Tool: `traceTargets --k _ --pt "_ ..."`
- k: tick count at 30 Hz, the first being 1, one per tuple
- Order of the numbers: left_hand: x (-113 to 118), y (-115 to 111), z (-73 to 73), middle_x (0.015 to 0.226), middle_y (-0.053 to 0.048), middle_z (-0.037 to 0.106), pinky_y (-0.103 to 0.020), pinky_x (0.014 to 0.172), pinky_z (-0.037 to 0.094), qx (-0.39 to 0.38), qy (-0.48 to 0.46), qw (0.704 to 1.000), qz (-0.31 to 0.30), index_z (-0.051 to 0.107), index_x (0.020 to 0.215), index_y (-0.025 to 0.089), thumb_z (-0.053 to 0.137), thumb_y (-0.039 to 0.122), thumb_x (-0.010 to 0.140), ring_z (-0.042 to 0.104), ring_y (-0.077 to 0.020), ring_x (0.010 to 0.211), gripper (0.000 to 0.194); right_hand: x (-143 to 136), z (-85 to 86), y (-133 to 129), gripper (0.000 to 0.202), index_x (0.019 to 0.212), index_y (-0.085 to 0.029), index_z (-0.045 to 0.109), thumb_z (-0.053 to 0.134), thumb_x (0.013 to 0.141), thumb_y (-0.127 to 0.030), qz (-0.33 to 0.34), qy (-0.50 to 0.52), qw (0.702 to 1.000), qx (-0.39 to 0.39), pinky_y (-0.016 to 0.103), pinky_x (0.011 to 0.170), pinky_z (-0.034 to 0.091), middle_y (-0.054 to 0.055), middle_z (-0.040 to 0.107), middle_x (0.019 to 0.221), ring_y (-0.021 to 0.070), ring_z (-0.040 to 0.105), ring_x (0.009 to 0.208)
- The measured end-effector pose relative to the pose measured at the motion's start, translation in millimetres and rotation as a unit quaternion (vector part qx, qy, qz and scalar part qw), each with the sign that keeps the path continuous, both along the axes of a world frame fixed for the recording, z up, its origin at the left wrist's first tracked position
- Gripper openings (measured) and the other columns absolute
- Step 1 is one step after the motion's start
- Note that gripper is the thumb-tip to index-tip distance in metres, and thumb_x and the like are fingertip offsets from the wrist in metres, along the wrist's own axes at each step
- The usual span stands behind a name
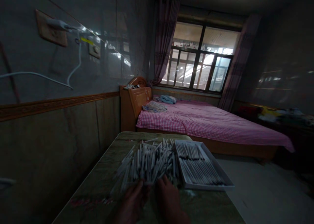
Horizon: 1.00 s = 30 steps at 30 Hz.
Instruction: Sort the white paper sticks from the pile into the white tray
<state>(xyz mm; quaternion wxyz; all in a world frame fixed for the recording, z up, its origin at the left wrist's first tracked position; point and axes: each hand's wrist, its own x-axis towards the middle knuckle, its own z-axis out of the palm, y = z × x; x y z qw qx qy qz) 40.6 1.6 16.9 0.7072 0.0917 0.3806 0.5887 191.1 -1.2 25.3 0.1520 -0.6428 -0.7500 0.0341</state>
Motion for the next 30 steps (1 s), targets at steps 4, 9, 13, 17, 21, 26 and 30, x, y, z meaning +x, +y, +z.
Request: traceTargets --k 4,9,13,17,21,26,30 --pt "2 -6 9.0 0.072 -0.004 0.079 -0.024 0.061 0.061 0.032 0.005 0.999 -0.013 0.07 0.079 0.014 0.076 0.006 0.078 0.077 -0.0183 0.067 0.01 7 -11.8 -3 0.03 0.103 -0.022 0.066 0.044 0.09 -0.007 -0.003 0.032 0.998 0.055 0.025 0.063 0.047 0.01 0.072 0.104 0.021 0.072 0.084" --pt "3 -8 5.3 0.072 -0.004 0.078 -0.026 0.062 0.06 0.041 0.014 0.999 -0.014 0.068 0.082 0.014 0.076 0.013 0.08 0.077 -0.0192 0.068 0.008 13 -27.5 -5 0.023 0.093 -0.021 0.062 0.041 0.095 -0.032 0.051 0.272 0.952 0.128 0.027 0.065 0.05 0.005 0.071 0.078 0.0195 0.068 0.068" --pt "4 -10 5.4 0.071 -0.004 0.078 -0.027 0.065 0.059 0.057 0.019 0.998 -0.017 0.067 0.082 0.016 0.079 0.016 0.078 0.076 -0.0196 0.068 0.013 10 -20.5 -8 0.021 0.088 -0.022 0.065 0.05 0.09 -0.036 0.078 0.38 0.916 0.104 0.028 0.07 0.052 0.005 0.071 0.082 0.0199 0.068 0.076" --pt "4 -13 6.5 0.075 -0.005 0.078 -0.028 0.067 0.058 0.069 0.024 0.997 -0.019 0.067 0.083 0.016 0.08 0.017 0.076 0.077 -0.021 0.072 0.015 10 -14.5 -8 0.021 0.089 -0.022 0.069 0.056 0.085 -0.037 0.065 0.415 0.905 0.071 0.031 0.076 0.052 0.006 0.074 0.087 0.0222 0.069 0.082" --pt "6 -12 3.4 0.075 -0.004 0.077 -0.03 0.069 0.058 0.071 0.032 0.997 -0.019 0.066 0.084 0.017 0.081 0.019 0.075 0.077 -0.0222 0.075 0.017 14 -15.3 -7 0.024 0.091 -0.02 0.07 0.057 0.084 -0.039 0.044 0.431 0.9 0.052 0.033 0.078 0.053 0.007 0.075 0.087 0.0237 0.069 0.083" --pt "7 -9 -2.9 0.073 -0.004 0.077 -0.029 0.068 0.059 0.07 0.04 0.997 -0.011 0.066 0.08 0.017 0.087 0.024 0.068 0.075 -0.019 0.069 0.025 15 -12.1 -8 0.021 0.083 -0.022 0.072 0.06 0.082 -0.039 0.062 0.427 0.9 0.057 0.032 0.074 0.052 0.005 0.074 0.081 0.0224 0.069 0.077" --pt "6 -9 -4.9 0.072 -0.003 0.078 -0.028 0.067 0.06 0.069 0.05 0.996 -0.007 0.067 0.081 0.017 0.091 0.027 0.063 0.075 -0.0181 0.068 0.031 14 -10.0 -9 0.019 0.078 -0.023 0.073 0.06 0.08 -0.037 0.064 0.434 0.897 0.052 0.031 0.073 0.051 0.004 0.073 0.079 0.0222 0.068 0.076"
